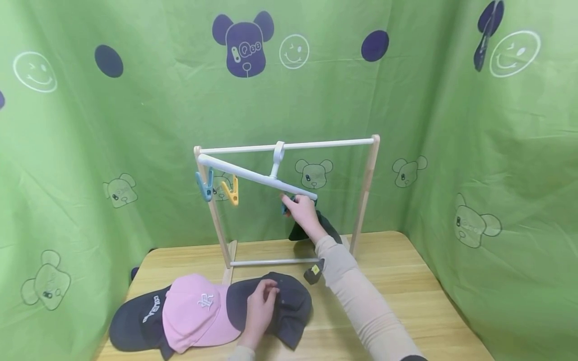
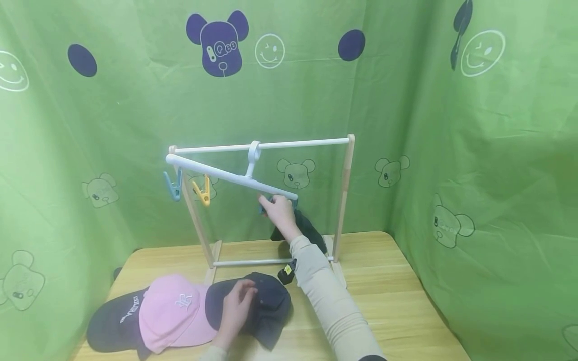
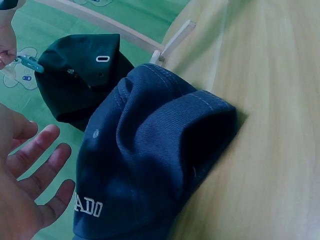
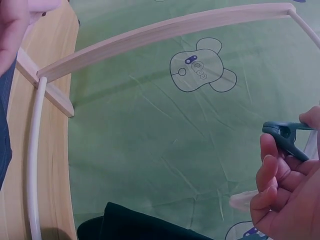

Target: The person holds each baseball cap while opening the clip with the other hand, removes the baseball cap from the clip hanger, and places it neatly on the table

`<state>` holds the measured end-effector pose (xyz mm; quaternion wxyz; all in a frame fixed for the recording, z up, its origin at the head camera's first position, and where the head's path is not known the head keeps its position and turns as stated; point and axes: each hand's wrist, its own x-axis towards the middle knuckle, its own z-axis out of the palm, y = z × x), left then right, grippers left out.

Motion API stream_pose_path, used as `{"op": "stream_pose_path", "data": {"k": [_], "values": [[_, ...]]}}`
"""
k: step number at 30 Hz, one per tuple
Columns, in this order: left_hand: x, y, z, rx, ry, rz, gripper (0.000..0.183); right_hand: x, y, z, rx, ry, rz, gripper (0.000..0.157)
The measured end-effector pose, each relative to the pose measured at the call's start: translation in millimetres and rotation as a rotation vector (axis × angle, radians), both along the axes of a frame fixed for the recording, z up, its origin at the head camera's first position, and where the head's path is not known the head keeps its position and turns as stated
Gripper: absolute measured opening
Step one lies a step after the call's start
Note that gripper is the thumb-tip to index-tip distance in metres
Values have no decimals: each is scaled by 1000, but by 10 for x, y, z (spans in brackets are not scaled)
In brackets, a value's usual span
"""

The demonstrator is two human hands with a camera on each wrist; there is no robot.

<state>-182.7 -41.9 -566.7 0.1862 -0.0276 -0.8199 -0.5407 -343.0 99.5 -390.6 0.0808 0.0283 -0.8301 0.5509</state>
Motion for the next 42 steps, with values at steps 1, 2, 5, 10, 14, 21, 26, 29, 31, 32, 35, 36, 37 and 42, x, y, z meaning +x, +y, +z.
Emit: {"op": "stream_pose_path", "data": {"k": [1, 2, 5, 10, 14, 21, 26, 29, 31, 32, 35, 36, 37, 42], "values": [[-10, 0, 3, 0, -3, -1, 10, -1, 0, 2, -2, -4, 4, 42], [-19, -1, 6, 3, -9, -4, 10, 1, 0, 4, 1, -7, 9, 41], [-40, -1, 15, 13, -20, -11, 10, 0, 3, 2, 14, -10, 21, 38], [-66, 5, 27, 14, -4, -26, 12, -5, 12, -15, 23, -8, 12, 34], [-109, 6, 40, 1, 11, -29, 12, -12, 19, -39, 51, 1, 21, 32], [-164, 4, 126, 7, 0, -27, 12, 7, 33, -64, 80, 23, 48, 28], [-193, 22, 180, -1, 10, -20, 13, 19, 51, -85, 91, 31, 54, 26], [-224, 35, 223, -15, 26, -18, 12, 27, 56, -87, 82, 31, 64, 25], [-243, 46, 260, -14, 33, -23, 12, 29, 61, -90, 81, 29, 66, 25], [-252, 51, 277, -11, 35, -27, 12, 30, 64, -89, 79, 28, 67, 25], [-281, 63, 317, 2, 31, -39, 11, 33, 70, -87, 76, 27, 71, 27], [-288, 67, 329, 10, 25, -44, 12, 34, 73, -85, 70, 27, 75, 28], [-298, 70, 335, 17, 20, -50, 12, 37, 77, -83, 65, 27, 78, 29], [-335, 90, 343, 38, -8, -66, 15, 47, 122, -82, 23, 36, 83, 32]]}}
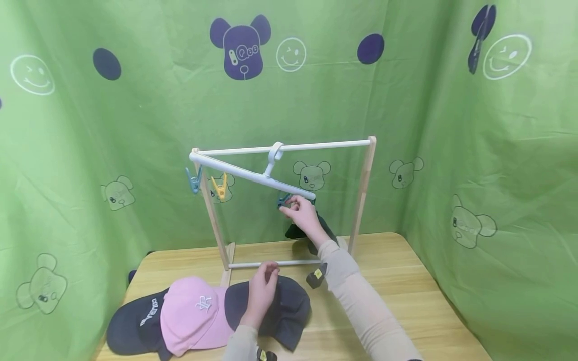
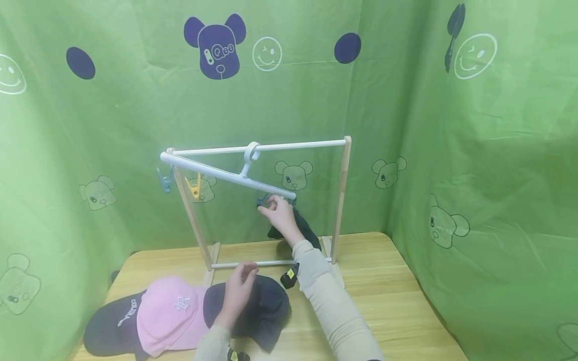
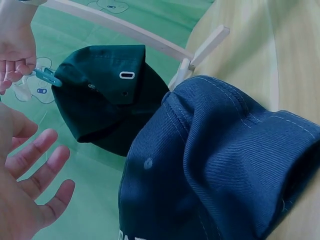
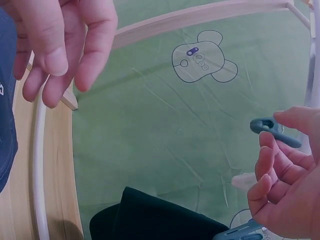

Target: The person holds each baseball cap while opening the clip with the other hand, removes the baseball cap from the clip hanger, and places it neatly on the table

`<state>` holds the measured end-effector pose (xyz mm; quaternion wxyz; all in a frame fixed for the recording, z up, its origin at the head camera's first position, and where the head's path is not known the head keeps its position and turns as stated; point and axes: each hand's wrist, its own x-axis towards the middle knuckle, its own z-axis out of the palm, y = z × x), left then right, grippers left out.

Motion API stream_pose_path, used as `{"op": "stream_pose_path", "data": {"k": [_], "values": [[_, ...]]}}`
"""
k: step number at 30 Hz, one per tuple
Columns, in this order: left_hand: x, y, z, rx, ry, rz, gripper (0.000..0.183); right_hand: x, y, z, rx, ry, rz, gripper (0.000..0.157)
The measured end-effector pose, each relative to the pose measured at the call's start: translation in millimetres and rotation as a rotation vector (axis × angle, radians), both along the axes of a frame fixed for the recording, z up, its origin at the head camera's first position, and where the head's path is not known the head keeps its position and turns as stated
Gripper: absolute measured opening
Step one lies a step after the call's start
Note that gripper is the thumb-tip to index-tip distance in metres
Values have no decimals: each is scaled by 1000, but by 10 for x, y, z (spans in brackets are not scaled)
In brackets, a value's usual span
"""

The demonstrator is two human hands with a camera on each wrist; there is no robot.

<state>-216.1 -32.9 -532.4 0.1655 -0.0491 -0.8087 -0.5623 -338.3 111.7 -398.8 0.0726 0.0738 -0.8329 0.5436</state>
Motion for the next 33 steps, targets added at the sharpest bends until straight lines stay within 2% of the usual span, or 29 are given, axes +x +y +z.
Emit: {"op": "stream_pose_path", "data": {"k": [5, 10, 20, 27, 33], "values": [[-33, 3, -8, 21, -28, -10, 16, -31, 88, -52, -44, 30, -31, 27], [-66, 6, -3, 38, -45, -5, 16, -70, 218, -123, -43, 73, -87, 21], [-127, 9, -2, 29, -40, -24, 18, -94, 510, -241, -33, 71, -184, 19], [-160, 36, 6, -4, -35, -6, 22, -107, 620, -325, 17, 64, -274, 24], [-192, 101, 38, -19, -49, -12, 26, -139, 637, -359, 28, 60, -273, 40]]}}
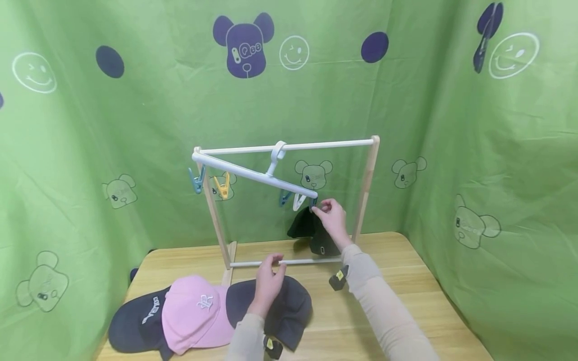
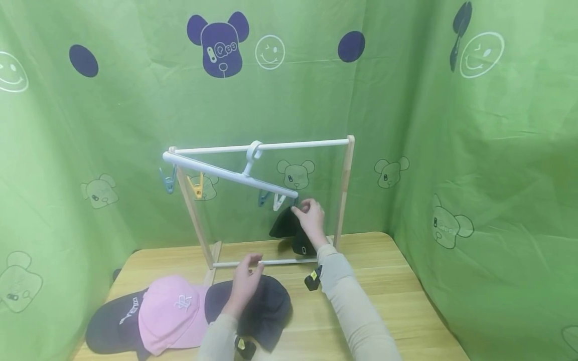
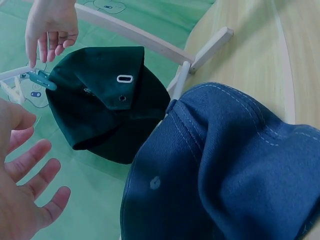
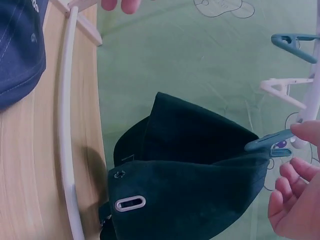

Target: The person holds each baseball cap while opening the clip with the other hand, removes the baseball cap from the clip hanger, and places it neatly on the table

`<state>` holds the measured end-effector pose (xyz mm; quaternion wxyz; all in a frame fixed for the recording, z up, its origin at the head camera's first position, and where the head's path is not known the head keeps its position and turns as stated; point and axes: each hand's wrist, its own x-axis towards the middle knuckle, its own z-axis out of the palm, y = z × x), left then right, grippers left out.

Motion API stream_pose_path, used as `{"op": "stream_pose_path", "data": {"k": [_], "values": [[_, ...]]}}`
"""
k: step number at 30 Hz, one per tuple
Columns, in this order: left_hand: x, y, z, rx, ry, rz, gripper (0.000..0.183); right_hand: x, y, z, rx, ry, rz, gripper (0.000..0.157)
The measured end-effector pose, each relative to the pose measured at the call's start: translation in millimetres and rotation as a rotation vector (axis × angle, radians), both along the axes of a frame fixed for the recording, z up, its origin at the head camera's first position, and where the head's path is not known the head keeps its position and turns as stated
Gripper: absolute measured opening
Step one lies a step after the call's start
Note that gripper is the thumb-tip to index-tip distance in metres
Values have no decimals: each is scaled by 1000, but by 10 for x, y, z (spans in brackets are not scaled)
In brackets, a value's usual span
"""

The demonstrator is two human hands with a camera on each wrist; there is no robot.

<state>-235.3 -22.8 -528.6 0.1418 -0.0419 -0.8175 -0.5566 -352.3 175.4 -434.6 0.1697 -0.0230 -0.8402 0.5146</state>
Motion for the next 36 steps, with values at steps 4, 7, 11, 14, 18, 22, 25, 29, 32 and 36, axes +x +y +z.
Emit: {"op": "stream_pose_path", "data": {"k": [4, 7, 11, 14, 18, 22, 25, 29, 32, 36], "values": [[-29, 41, -8, 5, -1, -7, 27, -44, 6, -33, 64, -16, 16, 55], [-47, 68, -17, 7, -7, -11, 28, -82, -1, -59, 94, -38, 35, 61], [-61, 106, -28, 8, -14, -12, 29, -107, -24, -63, 96, -87, 76, 66], [-64, 126, -22, 17, -19, -17, 29, -123, -38, -70, 82, -121, 106, 70], [-58, 141, -7, 15, -33, -27, 30, -149, -54, -82, 57, -136, 130, 73], [-54, 159, -10, 15, -38, -30, 29, -158, -72, -75, -3, -130, 121, 68], [-54, 173, -17, 26, -31, -35, 28, -159, -84, -67, -56, -113, 105, 60], [-47, 188, -28, 37, -28, -42, 28, -168, -89, -71, -98, -79, 95, 49], [-49, 194, -36, 38, -34, -44, 28, -183, -73, -82, -121, -55, 98, 44], [-55, 193, -39, 39, -33, -43, 28, -201, -40, -76, -149, -39, 83, 43]]}}
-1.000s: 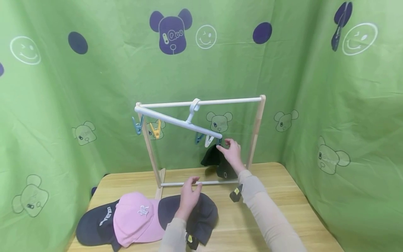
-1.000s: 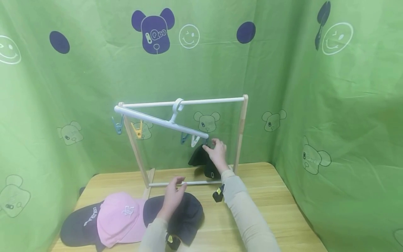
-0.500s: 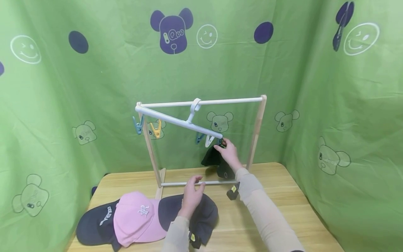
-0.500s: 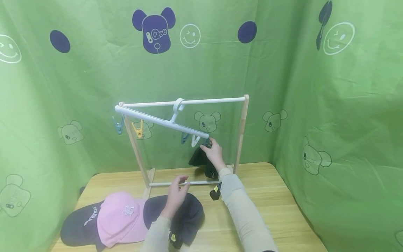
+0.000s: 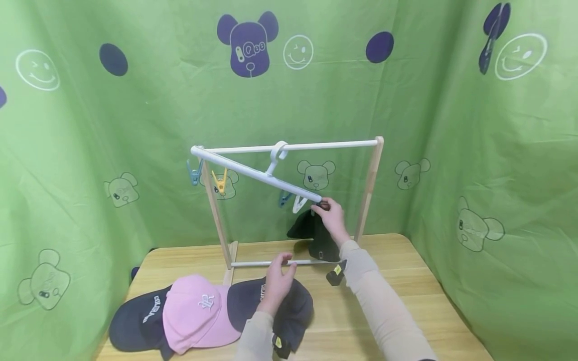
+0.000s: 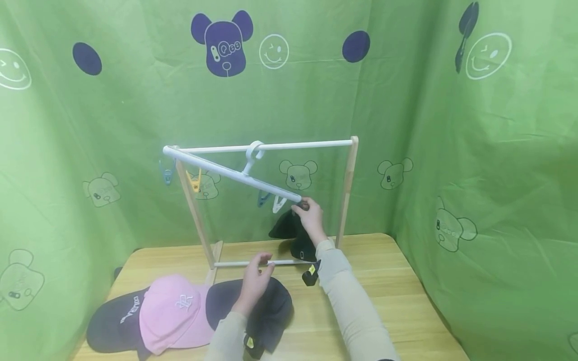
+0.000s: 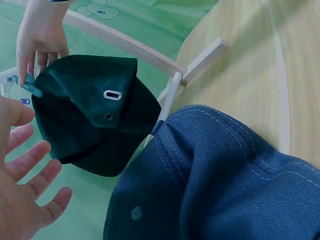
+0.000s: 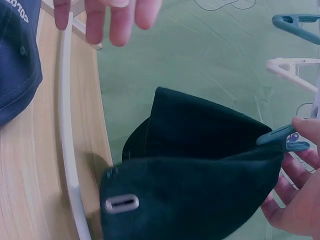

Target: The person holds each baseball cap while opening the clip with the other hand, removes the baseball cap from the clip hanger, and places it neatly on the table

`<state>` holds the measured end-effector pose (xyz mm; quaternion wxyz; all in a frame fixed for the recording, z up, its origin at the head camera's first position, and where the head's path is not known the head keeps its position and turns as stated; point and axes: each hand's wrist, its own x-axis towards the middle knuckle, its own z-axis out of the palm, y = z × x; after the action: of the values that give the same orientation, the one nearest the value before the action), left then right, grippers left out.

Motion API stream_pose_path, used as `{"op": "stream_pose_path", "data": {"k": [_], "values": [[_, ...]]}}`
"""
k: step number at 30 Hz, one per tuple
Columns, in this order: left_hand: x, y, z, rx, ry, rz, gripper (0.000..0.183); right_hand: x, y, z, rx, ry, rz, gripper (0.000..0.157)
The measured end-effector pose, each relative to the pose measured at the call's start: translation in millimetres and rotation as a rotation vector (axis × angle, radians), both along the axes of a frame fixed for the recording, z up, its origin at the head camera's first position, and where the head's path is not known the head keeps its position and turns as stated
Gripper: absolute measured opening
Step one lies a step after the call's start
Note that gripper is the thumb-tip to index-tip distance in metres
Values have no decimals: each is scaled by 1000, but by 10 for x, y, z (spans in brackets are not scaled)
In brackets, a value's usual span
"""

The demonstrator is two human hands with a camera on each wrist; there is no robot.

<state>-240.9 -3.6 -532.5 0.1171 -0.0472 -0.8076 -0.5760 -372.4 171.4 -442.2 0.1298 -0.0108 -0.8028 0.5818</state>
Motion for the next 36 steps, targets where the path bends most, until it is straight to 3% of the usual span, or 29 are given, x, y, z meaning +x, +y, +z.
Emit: {"op": "stream_pose_path", "data": {"k": [23, 36], "values": [[51, 116, 221, 34, 70, -18, 30, 146, 64, 247, 18, -13, -81, 47], [18, 174, 252, 5, 150, -7, 28, 205, 21, 256, 1, -34, -46, 44]]}}
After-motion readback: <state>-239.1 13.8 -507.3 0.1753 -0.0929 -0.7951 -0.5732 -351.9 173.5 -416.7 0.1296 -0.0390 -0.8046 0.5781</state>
